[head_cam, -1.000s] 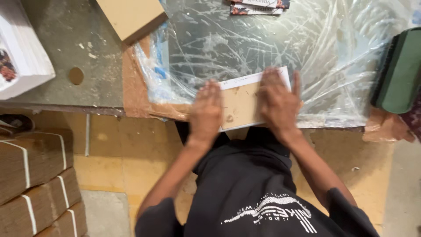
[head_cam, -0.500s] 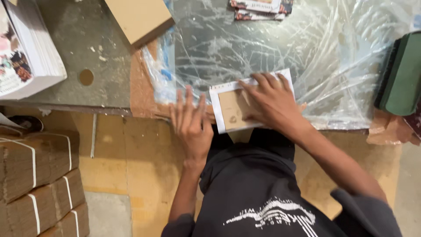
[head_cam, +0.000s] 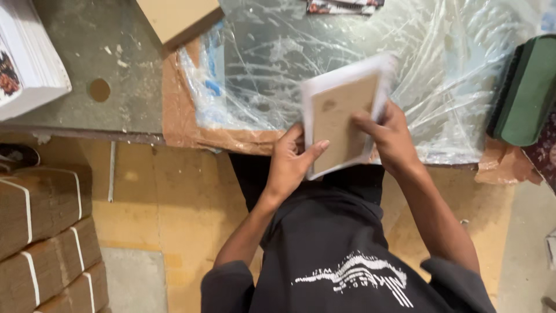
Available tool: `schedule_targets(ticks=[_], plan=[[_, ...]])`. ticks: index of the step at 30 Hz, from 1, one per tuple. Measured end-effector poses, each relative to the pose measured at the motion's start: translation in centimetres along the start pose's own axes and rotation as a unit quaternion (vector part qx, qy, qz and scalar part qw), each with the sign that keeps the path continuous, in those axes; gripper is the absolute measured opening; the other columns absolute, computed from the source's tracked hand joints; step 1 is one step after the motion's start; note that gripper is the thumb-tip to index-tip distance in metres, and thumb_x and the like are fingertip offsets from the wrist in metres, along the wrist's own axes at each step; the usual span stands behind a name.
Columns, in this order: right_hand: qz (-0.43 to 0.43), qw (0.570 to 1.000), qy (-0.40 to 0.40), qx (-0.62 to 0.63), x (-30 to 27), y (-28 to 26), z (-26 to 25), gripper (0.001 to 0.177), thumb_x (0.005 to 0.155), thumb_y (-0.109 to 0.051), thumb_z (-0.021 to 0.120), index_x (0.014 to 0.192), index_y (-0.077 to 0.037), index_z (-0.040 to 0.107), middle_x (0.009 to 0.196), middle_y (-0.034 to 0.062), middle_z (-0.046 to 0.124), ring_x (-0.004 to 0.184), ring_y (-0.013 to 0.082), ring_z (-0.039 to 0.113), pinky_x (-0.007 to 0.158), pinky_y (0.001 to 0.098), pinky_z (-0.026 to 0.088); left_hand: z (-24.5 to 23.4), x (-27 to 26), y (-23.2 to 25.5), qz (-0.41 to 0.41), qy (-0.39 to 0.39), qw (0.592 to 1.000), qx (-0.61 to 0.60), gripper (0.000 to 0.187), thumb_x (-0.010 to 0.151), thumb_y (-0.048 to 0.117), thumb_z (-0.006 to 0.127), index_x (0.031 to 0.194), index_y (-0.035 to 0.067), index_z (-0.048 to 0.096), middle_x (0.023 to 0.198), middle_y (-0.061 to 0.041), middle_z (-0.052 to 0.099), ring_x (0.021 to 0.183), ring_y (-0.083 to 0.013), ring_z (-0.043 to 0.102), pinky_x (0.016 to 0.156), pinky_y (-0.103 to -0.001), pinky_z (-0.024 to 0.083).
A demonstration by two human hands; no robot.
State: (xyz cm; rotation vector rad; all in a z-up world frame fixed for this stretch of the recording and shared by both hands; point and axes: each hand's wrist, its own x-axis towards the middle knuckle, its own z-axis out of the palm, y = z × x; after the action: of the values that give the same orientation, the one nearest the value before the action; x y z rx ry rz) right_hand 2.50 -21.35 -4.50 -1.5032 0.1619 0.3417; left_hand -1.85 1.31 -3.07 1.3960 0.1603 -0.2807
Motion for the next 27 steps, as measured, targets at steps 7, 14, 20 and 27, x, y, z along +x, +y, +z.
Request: schedule_targets(ticks=[7,14,20,27], plan=[[-0.097,0.981,-0.169,-0.019,-0.5,-7.1,-2.3,0.049,0.094,-0.044,0.066,0.127,-0.008,0.06,0.124,0.0051,0.07,0.12,0.0186,0.067,0.105,0.0356,0.05,-2.8,4.0,5.3,0.219,-0.21,0.878,0.37,0.031,0.084,0.023,0.08,0.112,0.013,0.076,0.088,-0.014,0.077,0.077,-0.0318,0.075,0.068,-0.044,0.056],[-0.092,0.751,-0.147,-0.637,2.3,-7.5,0.4,0.029,0.09,-0.023,0.075,0.117,-0.013,0.071,0.101,0.0068,0.072,0.096,0.0319,0.067,0.083,0.046,0.053,0.4,5.8,3.0,0.216,-0.058,0.781,0.583,0.028,0.088,0.027,0.078,0.106,0.008,0.07,0.095,-0.01,0.073,0.091,-0.0317,0.07,0.08,-0.046,0.05],[-0.293,0.702,-0.03,-0.649,1.6,-6.2,1.6,0.03,0.086,-0.013,0.077,0.115,-0.011,0.074,0.101,0.0056,0.068,0.103,0.0269,0.063,0.105,0.0435,0.044,-0.5,4.5,1.9,0.27,0.054,0.75,0.601,0.046,0.082,0.034,0.079,0.118,0.009,0.066,0.111,-0.006,0.069,0.106,-0.0249,0.064,0.092,-0.04,0.046],[-0.289,0.692,-0.034,-0.66,2.2,-5.3,0.7,0.038,0.084,-0.02,0.079,0.12,-0.01,0.073,0.107,0.0065,0.067,0.109,0.0268,0.063,0.113,0.0464,0.039,-1.9,6.7,2.6,0.142,-0.04,0.758,0.635,0.044,0.084,0.039,0.081,0.111,0.008,0.069,0.103,-0.009,0.068,0.1,-0.0273,0.064,0.09,-0.044,0.045]])
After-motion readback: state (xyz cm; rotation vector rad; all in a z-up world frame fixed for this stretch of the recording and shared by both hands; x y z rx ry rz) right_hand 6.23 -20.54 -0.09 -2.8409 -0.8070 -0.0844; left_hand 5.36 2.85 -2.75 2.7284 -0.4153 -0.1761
